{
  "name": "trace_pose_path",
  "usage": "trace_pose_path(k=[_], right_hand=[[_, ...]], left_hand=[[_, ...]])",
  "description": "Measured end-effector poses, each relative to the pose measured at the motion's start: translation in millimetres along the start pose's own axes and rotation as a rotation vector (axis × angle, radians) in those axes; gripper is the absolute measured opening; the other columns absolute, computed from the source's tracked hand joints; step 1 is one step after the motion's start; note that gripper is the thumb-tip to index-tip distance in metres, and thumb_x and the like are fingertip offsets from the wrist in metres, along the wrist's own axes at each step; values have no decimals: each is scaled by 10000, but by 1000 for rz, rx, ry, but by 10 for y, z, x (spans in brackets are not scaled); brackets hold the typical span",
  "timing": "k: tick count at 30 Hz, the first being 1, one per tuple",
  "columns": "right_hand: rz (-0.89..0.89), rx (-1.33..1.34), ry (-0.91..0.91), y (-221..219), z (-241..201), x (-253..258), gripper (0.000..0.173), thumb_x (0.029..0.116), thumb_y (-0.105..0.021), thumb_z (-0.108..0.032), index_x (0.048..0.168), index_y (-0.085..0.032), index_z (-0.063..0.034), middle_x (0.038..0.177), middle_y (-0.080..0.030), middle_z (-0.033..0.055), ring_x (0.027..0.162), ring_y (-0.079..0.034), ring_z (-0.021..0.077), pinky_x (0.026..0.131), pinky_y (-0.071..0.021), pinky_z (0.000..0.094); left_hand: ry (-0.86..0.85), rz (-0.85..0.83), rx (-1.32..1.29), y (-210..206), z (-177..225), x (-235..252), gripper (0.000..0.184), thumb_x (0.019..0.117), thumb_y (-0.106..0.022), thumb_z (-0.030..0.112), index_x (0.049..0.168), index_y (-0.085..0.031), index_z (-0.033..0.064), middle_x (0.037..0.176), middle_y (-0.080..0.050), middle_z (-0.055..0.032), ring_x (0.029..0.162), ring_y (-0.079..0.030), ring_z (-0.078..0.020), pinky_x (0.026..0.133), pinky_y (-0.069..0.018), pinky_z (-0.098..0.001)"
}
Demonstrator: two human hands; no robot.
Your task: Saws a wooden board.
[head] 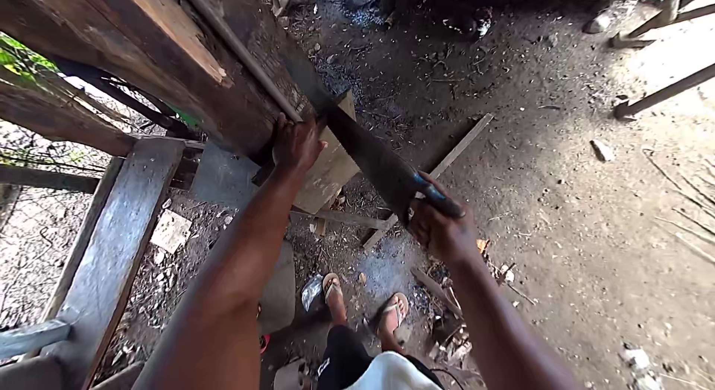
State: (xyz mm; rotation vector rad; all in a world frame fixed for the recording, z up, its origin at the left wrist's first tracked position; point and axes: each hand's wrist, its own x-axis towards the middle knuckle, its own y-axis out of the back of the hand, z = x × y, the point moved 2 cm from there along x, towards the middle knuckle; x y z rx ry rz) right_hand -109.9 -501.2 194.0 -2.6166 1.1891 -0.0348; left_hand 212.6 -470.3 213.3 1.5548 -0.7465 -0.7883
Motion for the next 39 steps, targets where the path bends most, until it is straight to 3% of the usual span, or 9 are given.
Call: trace_pose_path(k=[4, 7, 12, 18, 26, 29, 32, 34, 39], right_hand=[[18, -84, -2, -262, -22, -44, 542, 972, -635, -130, 1502, -526, -114, 675, -581, 54, 473, -505, 156, 453, -498, 345], [37, -120, 28, -372, -57, -41, 537, 962, -646, -113, 1488, -541, -81, 787, -658, 77, 504, -544, 159, 467, -520, 339], [4, -153, 53, -304, -75, 10, 509, 974, -644, -112, 1475, -558, -80, 882, -700, 82, 546, -581, 161, 497, -542, 344], [-4, -120, 33, -327, -35, -92, 549, 977, -654, -95, 1501, -503, -20, 1041, -725, 81, 613, -631, 141, 549, -583, 321], [-24, -150, 35, -202, -136, 19, 524, 966, -665, -100, 1475, -550, -52, 1083, -730, 66, 629, -638, 139, 536, -576, 324], [20, -251, 1, 109, -233, -548, 544, 946, -654, -112, 1481, -558, -96, 1107, -739, 25, 670, -662, 124, 567, -599, 330], [98, -295, -42, 617, -266, -1297, 527, 913, -668, -92, 1433, -588, -54, 997, -740, 49, 613, -638, 117, 531, -584, 336], [86, -285, -65, 705, -310, -1438, 516, 927, -670, -92, 1437, -590, -70, 927, -735, 49, 593, -635, 126, 529, -585, 348], [-20, -246, 63, -36, -239, -118, 489, 956, -640, -103, 1441, -589, -68, 1127, -734, 31, 674, -654, 87, 569, -588, 297]], left_hand=[[-35, 87, 37, -110, -149, 0, 742, 927, -702, 530, 1373, -529, -37, 1205, -690, -245, 1333, -559, -410, 1267, -200, -544], [-55, 142, 71, -142, -166, 33, 756, 936, -677, 556, 1373, -537, -46, 1249, -674, -266, 1395, -501, -427, 1268, -206, -533], [-68, 131, 150, -115, -150, 26, 771, 951, -642, 584, 1386, -514, -39, 1425, -552, -283, 1534, -264, -449, 1284, -125, -565], [-52, 142, 173, -115, -133, 24, 744, 951, -634, 595, 1321, -546, -44, 1285, -639, -274, 1371, -511, -434, 1265, -196, -554], [-40, 131, 194, -133, -144, 42, 720, 960, -600, 616, 1283, -566, -27, 1224, -674, -236, 1321, -564, -402, 1258, -217, -547], [-9, 125, 190, -127, -100, 72, 715, 961, -610, 599, 1295, -558, -31, 1215, -673, -245, 1304, -581, -397, 1260, -217, -542], [20, 101, 170, -135, -112, 75, 716, 957, -620, 591, 1317, -550, -23, 1201, -682, -236, 1286, -598, -382, 1256, -229, -533], [-6, 72, 154, -144, -92, 62, 735, 957, -632, 584, 1357, -535, -25, 1208, -692, -224, 1301, -596, -364, 1268, -201, -525], [-16, 93, 129, -105, -138, 91, 743, 953, -652, 573, 1335, -547, -56, 1210, -683, -262, 1271, -608, -411, 1266, -202, -549]])
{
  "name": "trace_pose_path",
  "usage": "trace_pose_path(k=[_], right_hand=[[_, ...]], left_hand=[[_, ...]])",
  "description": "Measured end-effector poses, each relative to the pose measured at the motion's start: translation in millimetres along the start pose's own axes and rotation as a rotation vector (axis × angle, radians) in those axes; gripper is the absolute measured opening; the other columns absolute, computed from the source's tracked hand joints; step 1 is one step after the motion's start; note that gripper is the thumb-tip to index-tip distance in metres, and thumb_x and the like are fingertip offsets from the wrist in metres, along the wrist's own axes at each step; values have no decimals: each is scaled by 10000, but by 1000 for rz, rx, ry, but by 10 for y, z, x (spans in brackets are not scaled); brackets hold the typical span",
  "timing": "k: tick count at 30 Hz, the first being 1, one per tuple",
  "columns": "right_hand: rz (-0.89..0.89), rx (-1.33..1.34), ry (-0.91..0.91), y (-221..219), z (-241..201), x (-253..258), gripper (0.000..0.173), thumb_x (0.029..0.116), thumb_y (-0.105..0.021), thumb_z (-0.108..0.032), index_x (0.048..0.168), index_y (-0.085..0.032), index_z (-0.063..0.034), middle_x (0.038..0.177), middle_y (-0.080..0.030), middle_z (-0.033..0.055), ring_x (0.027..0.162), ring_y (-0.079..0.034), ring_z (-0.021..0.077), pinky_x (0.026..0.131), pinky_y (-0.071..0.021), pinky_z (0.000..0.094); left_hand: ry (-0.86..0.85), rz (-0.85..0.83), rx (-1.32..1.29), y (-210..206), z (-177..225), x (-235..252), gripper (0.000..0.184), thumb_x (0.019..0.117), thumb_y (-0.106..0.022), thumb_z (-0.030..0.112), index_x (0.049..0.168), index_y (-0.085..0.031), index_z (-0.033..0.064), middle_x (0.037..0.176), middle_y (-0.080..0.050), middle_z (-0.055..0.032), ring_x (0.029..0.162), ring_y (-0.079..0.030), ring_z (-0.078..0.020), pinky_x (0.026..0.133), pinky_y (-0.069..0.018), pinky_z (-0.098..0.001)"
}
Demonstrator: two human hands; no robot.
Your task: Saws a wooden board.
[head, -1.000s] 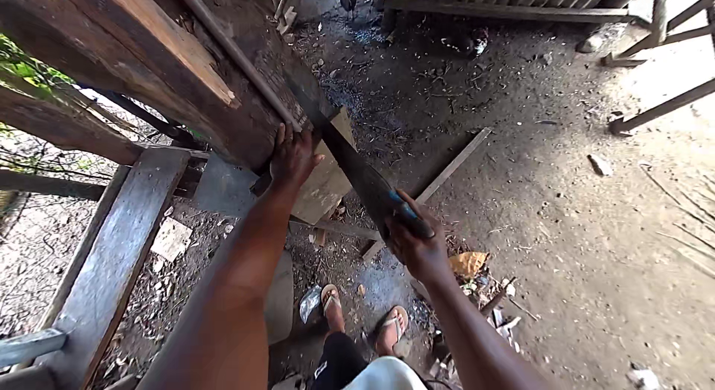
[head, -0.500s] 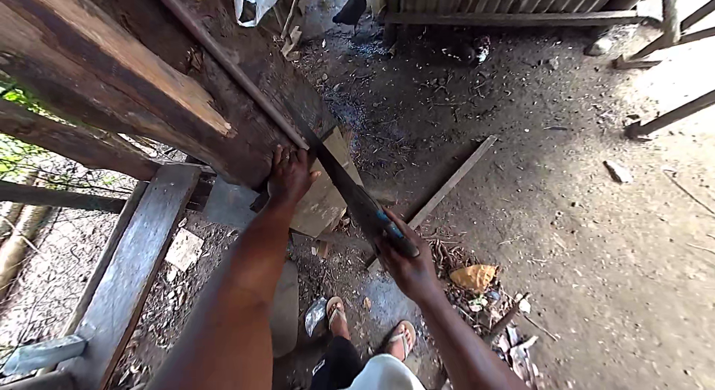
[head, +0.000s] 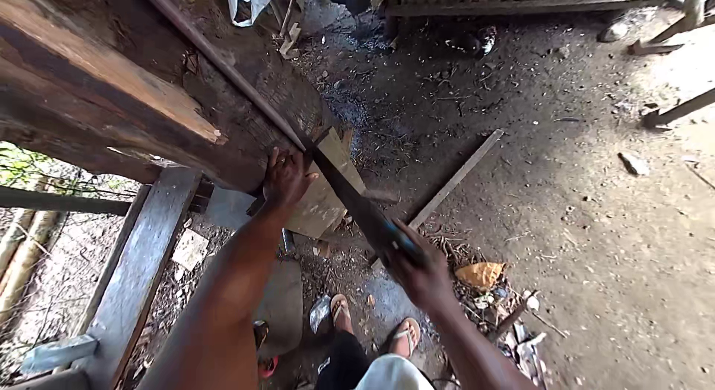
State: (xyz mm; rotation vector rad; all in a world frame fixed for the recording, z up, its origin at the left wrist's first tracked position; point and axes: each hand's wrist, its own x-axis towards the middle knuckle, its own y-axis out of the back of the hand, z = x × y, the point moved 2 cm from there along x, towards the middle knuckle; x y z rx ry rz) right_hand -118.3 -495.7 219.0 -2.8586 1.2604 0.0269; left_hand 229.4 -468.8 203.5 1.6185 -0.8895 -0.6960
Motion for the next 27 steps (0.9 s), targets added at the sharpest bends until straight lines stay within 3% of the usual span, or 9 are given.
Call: trace_pose_path(k=[2, 5, 8, 12, 17, 22, 27], right_hand=[[-17, 69, -23, -144, 41, 285, 498, 957, -644, -93, 1450, -579, -60, 1096, -730, 55, 630, -633, 111, 532, -571, 306], [-43, 84, -31, -45, 133, -7, 538, 965, -650, -75, 1484, -522, -14, 1135, -728, 72, 695, -668, 107, 616, -608, 297], [-43, 100, -16, -115, 40, -67, 560, 956, -657, -68, 1491, -506, -3, 1143, -724, 57, 706, -662, 77, 633, -604, 268], [10, 103, -10, -73, 135, 70, 525, 935, -650, -39, 1452, -558, -17, 1095, -739, 61, 644, -649, 112, 555, -589, 310], [6, 137, 32, -180, 589, -91, 561, 936, -627, -43, 1478, -504, 32, 1023, -728, 92, 618, -626, 128, 547, -577, 324], [-8, 87, -1, -131, 77, -150, 556, 959, -648, -46, 1492, -501, 7, 1126, -727, 74, 666, -656, 113, 589, -601, 303], [26, 77, -31, -132, -183, 139, 504, 951, -651, -79, 1446, -572, -30, 921, -724, 59, 559, -599, 138, 481, -549, 321]], left_hand=[[40, -18, 17, -16, -17, 24, 787, 957, -633, 588, 1383, -506, -60, 1243, -663, -277, 1300, -582, -423, 1272, -193, -540], [-5, 24, -17, -82, 24, -47, 757, 936, -677, 567, 1363, -531, -40, 1217, -669, -271, 1238, -617, -429, 1260, -219, -568], [14, 36, -31, 21, 41, -58, 733, 922, -711, 540, 1353, -549, -30, 1247, -670, -249, 1244, -623, -406, 1268, -198, -561], [13, 30, -10, -1, 24, -16, 737, 941, -660, 583, 1311, -565, -47, 1187, -691, -242, 1191, -655, -401, 1262, -219, -548], [0, 21, -14, -21, 14, -49, 703, 956, -637, 578, 1279, -558, -42, 1146, -698, -234, 1184, -658, -396, 1261, -225, -546], [-24, 47, -12, -45, 25, -66, 719, 946, -643, 590, 1269, -557, -47, 1095, -702, -244, 1119, -682, -402, 1246, -243, -561], [3, 56, -13, -63, -18, 2, 709, 943, -641, 599, 1268, -582, -28, 1108, -707, -235, 1155, -671, -389, 1245, -255, -543]])
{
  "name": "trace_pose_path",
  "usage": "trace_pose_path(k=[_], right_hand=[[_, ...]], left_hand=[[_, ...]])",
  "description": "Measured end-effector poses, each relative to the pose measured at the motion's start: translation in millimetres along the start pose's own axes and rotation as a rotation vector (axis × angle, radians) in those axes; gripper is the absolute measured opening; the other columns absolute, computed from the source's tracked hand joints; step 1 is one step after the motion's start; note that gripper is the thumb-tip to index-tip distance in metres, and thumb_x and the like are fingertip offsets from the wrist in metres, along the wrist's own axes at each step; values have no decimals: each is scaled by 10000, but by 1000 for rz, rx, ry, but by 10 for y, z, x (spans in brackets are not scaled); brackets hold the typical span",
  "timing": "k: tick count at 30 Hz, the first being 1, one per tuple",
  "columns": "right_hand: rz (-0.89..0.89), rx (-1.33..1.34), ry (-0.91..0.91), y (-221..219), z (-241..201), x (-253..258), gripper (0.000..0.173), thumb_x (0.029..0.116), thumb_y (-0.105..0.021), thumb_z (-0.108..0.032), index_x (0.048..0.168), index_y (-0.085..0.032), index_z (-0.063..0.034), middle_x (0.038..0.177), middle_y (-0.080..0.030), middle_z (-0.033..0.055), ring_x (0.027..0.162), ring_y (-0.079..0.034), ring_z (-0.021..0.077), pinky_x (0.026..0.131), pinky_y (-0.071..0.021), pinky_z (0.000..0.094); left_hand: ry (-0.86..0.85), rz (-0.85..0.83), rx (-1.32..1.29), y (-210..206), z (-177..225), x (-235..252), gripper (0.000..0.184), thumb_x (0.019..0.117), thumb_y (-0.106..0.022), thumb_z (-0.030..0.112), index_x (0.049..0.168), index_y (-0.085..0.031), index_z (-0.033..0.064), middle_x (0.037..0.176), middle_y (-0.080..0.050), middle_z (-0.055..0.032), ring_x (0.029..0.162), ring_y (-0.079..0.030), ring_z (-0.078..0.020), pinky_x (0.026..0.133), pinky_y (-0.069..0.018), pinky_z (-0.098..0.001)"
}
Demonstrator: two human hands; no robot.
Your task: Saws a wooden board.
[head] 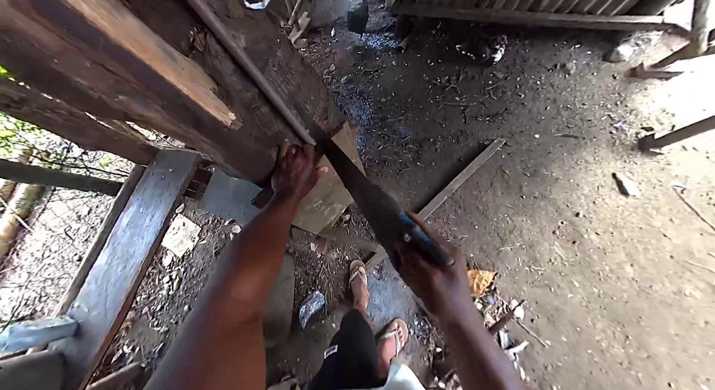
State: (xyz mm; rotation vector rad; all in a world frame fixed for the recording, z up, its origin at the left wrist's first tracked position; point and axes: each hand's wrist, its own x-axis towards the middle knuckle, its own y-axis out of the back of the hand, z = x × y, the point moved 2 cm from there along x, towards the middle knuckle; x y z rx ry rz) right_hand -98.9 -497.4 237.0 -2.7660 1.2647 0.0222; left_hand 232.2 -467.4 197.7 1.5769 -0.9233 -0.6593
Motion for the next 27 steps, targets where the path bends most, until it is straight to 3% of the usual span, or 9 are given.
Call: trace_pose_path(k=[3, 8, 12, 13, 15, 19, 22, 24, 27], right_hand=[[3, -64, -52, 159, -28, -199, 504, 958, -660, -107, 1452, -574, -53, 921, -726, 55, 557, -603, 140, 481, -552, 329], [17, -40, -167, 1005, -67, -1433, 554, 946, -649, -94, 1489, -542, -120, 796, -681, 13, 527, -558, 102, 473, -524, 313], [-8, -114, -33, 536, -16, -704, 516, 936, -660, -94, 1447, -591, -88, 1074, -747, 20, 665, -656, 94, 568, -596, 311], [-23, -120, -9, 317, 37, -379, 496, 949, -658, -110, 1440, -594, -78, 1103, -746, 24, 707, -677, 89, 607, -609, 304], [-31, -21, -18, 55, 125, 16, 492, 956, -659, -99, 1440, -588, -55, 1027, -734, 64, 624, -635, 120, 534, -572, 316], [-21, -75, -63, 370, -25, -656, 539, 942, -666, -74, 1469, -555, -53, 1118, -741, 38, 728, -685, 100, 626, -618, 302], [22, -72, -150, 904, -82, -1416, 550, 937, -657, -72, 1476, -554, -92, 915, -719, 35, 595, -608, 114, 518, -558, 326], [21, -69, -149, 925, -64, -1355, 528, 954, -654, -99, 1474, -563, -117, 945, -713, 42, 585, -588, 125, 504, -542, 335], [-23, -96, -26, 400, 106, -505, 501, 945, -654, -101, 1442, -592, -76, 1094, -745, 31, 683, -667, 100, 591, -606, 305]], left_hand=[[-18, -22, -34, -15, 37, -40, 697, 950, -647, 579, 1268, -564, -36, 1102, -692, -248, 1136, -667, -412, 1234, -268, -564], [15, -91, -87, 60, 84, -75, 695, 951, -677, 524, 1340, -541, -35, 1102, -706, -240, 1139, -671, -399, 1255, -222, -559], [23, -86, -26, 118, 76, -20, 716, 937, -681, 555, 1332, -552, -28, 1058, -724, -216, 1097, -695, -371, 1251, -245, -536], [19, -94, -20, 113, 73, -34, 724, 939, -679, 559, 1341, -552, -31, 1083, -720, -221, 1111, -690, -371, 1252, -246, -532], [14, -88, -7, 109, 67, -33, 721, 943, -666, 568, 1316, -556, -38, 1101, -706, -230, 1122, -681, -377, 1244, -261, -536], [24, -77, -78, 121, 95, -71, 728, 931, -701, 545, 1333, -551, -44, 1101, -700, -256, 1119, -671, -418, 1237, -264, -561], [12, -84, -70, 83, 60, -97, 709, 937, -684, 548, 1318, -557, -37, 1077, -709, -236, 1082, -689, -397, 1234, -264, -573], [2, -71, -44, 121, 62, -48, 692, 940, -684, 547, 1294, -560, -35, 1051, -713, -223, 1060, -698, -383, 1234, -272, -568], [-1, -93, -41, 136, 63, -56, 708, 941, -692, 541, 1301, -550, -52, 1054, -712, -236, 1058, -701, -386, 1241, -260, -551]])
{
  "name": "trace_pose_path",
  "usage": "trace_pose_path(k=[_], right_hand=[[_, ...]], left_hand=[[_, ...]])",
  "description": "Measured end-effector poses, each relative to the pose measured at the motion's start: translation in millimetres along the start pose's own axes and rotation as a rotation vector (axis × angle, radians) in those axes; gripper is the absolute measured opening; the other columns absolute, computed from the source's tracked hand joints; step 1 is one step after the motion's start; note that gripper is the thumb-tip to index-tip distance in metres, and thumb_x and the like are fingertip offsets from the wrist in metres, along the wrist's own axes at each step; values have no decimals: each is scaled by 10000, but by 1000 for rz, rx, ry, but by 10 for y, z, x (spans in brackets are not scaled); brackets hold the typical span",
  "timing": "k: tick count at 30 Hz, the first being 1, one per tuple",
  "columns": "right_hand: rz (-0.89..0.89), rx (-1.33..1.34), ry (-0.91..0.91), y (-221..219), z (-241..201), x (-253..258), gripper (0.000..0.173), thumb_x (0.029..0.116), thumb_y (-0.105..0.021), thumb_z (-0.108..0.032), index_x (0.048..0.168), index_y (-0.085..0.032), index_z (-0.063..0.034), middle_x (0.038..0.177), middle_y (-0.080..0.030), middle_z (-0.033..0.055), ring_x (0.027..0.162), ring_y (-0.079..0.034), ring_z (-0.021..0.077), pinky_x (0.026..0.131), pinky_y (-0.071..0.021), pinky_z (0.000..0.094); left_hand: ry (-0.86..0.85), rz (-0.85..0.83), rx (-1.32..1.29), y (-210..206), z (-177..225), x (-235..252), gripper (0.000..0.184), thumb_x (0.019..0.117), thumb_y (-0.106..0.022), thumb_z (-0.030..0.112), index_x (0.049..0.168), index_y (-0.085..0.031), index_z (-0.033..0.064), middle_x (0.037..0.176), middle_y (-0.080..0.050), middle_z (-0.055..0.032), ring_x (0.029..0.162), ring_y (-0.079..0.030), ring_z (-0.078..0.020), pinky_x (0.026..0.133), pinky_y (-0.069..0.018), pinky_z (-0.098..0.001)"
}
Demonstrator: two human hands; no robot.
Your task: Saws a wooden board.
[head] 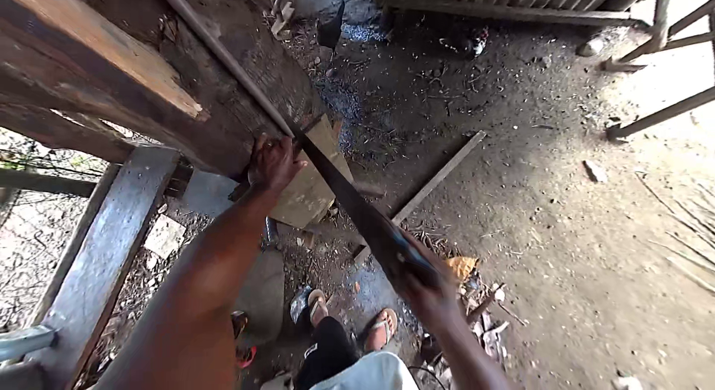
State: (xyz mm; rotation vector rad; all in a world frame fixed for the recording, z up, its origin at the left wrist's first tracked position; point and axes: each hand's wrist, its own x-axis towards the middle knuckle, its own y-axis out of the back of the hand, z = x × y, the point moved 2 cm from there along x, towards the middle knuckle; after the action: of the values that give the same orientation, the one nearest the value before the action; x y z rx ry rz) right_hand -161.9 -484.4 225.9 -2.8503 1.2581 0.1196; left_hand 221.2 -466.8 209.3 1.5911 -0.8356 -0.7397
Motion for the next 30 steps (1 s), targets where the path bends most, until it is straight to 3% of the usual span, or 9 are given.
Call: trace_pose_path(k=[3, 6, 9, 14, 16, 20, 23, 26, 30], right_hand=[[-9, 127, -9, -336, 51, 447, 507, 954, -647, -57, 1453, -564, -26, 1025, -726, 77, 592, -607, 127, 502, -553, 311], [20, 42, -57, -24, -75, -220, 531, 944, -656, -71, 1466, -561, -60, 1098, -742, 34, 667, -662, 104, 565, -600, 310], [85, 65, -130, 426, -69, -947, 548, 924, -656, -73, 1464, -564, -84, 930, -718, 33, 570, -596, 113, 493, -552, 328], [26, 42, -6, -162, 22, 69, 507, 939, -651, -76, 1442, -585, -61, 1061, -740, 37, 647, -642, 94, 564, -584, 297], [2, 120, -21, -336, 44, 377, 502, 946, -650, -63, 1442, -576, -36, 981, -718, 70, 580, -592, 120, 503, -541, 307], [25, 94, -34, -139, 42, -116, 568, 943, -656, -50, 1494, -515, -37, 1059, -733, 62, 675, -663, 129, 597, -608, 324], [141, 175, -80, 13, 122, -223, 574, 943, -629, -60, 1503, -506, -32, 845, -685, 68, 530, -565, 153, 468, -533, 338], [215, 198, -109, 178, 227, 56, 566, 942, -617, -87, 1497, -514, -46, 708, -611, 52, 456, -494, 145, 407, -480, 334], [276, 311, -166, 266, 520, 75, 573, 939, -641, -135, 1494, -510, -81, 620, -538, 9, 436, -467, 120, 413, -469, 323]], left_hand=[[3, -6, 30, 25, -18, 27, 712, 939, -681, 561, 1289, -547, -44, 1047, -710, -231, 1052, -702, -380, 1241, -263, -543], [24, -21, -37, -10, 42, -14, 729, 945, -695, 515, 1370, -521, -51, 1123, -695, -277, 1159, -653, -440, 1250, -230, -568], [9, -26, -38, -14, 13, -8, 712, 954, -680, 518, 1339, -532, -62, 1120, -694, -279, 1154, -653, -445, 1240, -241, -586], [12, -13, 14, 57, 21, -5, 699, 946, -691, 530, 1293, -554, -61, 1080, -703, -261, 1113, -679, -413, 1236, -270, -547], [21, -21, 15, 75, 14, -3, 720, 950, -680, 541, 1321, -532, -58, 1122, -692, -268, 1152, -662, -418, 1235, -272, -547], [-176, -32, -142, -13, 200, 23, 728, 920, -728, 524, 1376, -559, -17, 1066, -712, -274, 1078, -677, -458, 1201, -274, -657], [-356, 8, -75, -124, 558, 154, 654, 908, -731, 536, 1283, -618, 12, 1095, -726, -203, 1147, -676, -383, 1253, -187, -635], [-402, 26, -18, -212, 771, 442, 658, 925, -708, 525, 1340, -606, 26, 1213, -706, -219, 1376, -524, -424, 1277, -78, -625], [-412, -63, -57, -328, 996, 662, 589, 941, -718, 441, 1352, -594, 38, 1175, -714, -208, 1298, -586, -421, 1271, -118, -620]])
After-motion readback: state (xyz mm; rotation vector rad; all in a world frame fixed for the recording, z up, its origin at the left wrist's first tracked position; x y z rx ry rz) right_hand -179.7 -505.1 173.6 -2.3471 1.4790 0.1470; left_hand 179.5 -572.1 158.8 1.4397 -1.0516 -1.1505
